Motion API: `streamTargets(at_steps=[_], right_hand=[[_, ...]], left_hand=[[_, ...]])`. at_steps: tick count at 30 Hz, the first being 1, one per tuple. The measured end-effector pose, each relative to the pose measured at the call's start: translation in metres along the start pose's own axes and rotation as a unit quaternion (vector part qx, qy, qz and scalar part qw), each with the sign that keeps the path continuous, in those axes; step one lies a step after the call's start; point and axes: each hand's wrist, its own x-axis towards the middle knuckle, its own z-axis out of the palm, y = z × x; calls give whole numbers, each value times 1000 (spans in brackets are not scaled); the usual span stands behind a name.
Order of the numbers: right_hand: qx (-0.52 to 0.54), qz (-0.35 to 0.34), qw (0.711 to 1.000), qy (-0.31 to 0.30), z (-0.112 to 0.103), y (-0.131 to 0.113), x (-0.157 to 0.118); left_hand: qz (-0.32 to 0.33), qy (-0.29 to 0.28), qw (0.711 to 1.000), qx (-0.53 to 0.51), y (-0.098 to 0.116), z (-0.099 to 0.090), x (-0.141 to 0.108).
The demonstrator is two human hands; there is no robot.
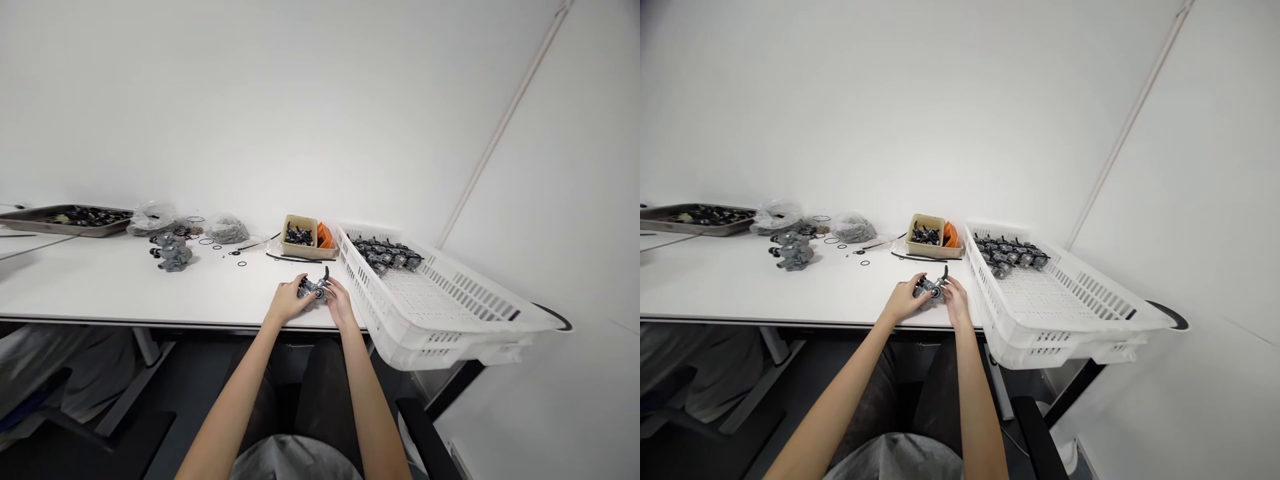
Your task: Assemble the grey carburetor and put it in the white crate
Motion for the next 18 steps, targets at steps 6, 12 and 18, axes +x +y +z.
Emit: streamTargets(at_steps=[6,12,18], right_hand=[[-2,1,1000,1,0,0,0],[-4,2,1000,-9,0,0,0],[-6,2,1000,-11,0,0,0]], left_hand=[[2,0,1000,-5,0,0,0],[1,0,1000,-12,1,-1,-1],[0,-5,1000,-17,1,-1,-1]])
